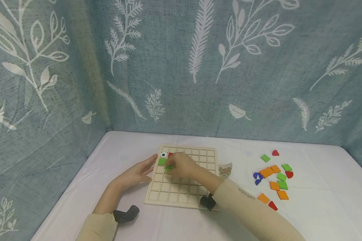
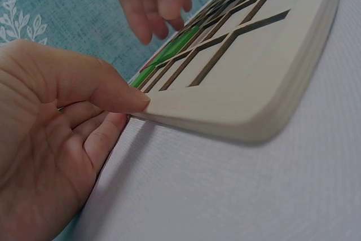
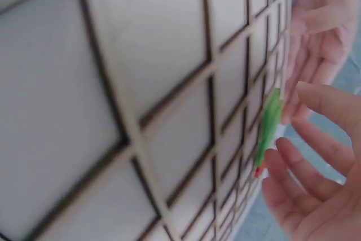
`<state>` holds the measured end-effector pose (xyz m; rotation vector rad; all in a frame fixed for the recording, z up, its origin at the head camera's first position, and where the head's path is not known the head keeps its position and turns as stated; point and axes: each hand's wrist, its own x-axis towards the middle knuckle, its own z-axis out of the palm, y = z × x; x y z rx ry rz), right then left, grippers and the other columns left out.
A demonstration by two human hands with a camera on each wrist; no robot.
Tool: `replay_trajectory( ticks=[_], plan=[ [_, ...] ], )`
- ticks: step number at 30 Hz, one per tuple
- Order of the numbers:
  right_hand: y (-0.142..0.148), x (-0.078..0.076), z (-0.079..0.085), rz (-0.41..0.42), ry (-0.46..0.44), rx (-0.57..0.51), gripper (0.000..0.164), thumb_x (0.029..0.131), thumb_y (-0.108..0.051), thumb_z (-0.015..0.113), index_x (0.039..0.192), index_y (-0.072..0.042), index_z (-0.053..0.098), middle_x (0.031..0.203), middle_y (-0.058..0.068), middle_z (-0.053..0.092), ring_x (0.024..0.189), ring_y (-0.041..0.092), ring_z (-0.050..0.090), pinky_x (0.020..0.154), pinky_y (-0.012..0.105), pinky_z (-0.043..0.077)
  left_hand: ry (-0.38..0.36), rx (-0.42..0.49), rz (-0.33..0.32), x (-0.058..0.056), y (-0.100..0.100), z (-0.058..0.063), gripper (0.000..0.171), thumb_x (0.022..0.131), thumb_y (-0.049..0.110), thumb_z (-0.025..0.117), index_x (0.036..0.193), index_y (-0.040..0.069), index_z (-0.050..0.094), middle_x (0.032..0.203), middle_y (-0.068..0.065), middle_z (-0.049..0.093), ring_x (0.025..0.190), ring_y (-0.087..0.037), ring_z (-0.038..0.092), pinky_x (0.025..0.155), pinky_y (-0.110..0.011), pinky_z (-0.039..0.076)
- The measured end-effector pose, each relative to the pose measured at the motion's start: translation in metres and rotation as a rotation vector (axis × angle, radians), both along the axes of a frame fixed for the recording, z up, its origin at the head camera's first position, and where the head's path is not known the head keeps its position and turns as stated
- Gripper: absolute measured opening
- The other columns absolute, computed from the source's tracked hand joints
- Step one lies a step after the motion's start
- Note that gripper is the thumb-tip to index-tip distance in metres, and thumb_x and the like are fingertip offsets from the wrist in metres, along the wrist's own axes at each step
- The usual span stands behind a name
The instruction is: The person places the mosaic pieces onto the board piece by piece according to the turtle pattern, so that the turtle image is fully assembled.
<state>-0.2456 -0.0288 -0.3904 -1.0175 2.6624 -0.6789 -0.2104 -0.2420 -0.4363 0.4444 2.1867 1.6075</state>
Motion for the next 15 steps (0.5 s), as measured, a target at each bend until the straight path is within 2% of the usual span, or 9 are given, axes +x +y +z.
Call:
replay_trajectory(
  ticks=[7, 11, 15],
  plan=[
    [0.010, 0.002, 0.015, -0.012, -0.074, -0.028, 0.018, 0.081, -0.026, 0.068, 0.089, -0.011, 0.071, 0.089, 0.000, 0.069, 0.079, 0.013, 0.062, 0.066, 0.023, 0.051, 0.009, -0.007, -0.011, -0.002, -0.001, 0.000, 0.090, 0.077, -0.002, 0.061, 0.147, 0.001, 0.005, 0.154, -0.016, -0.001, 0.138, -0.038, 0.013, 0.111, -0.043, 0.021],
    [0.018, 0.002, 0.023, 0.085, -0.115, -0.010, 0.014, 0.084, -0.025, 0.065, 0.084, -0.012, 0.069, 0.086, -0.002, 0.068, 0.082, 0.013, 0.062, 0.070, 0.025, 0.051, 0.017, -0.009, -0.006, -0.002, -0.002, -0.002, 0.090, 0.076, -0.001, 0.061, 0.147, 0.001, 0.006, 0.155, -0.015, 0.000, 0.138, -0.038, 0.014, 0.112, -0.044, 0.021],
    [0.028, 0.003, 0.033, 0.220, -0.223, 0.134, 0.014, 0.086, -0.028, 0.062, 0.083, -0.016, 0.067, 0.090, -0.007, 0.066, 0.090, 0.010, 0.060, 0.079, 0.025, 0.049, 0.020, -0.006, -0.016, -0.002, -0.002, -0.003, 0.090, 0.077, -0.002, 0.061, 0.147, 0.000, 0.005, 0.154, -0.016, 0.000, 0.139, -0.037, 0.014, 0.112, -0.043, 0.020]
  ],
)
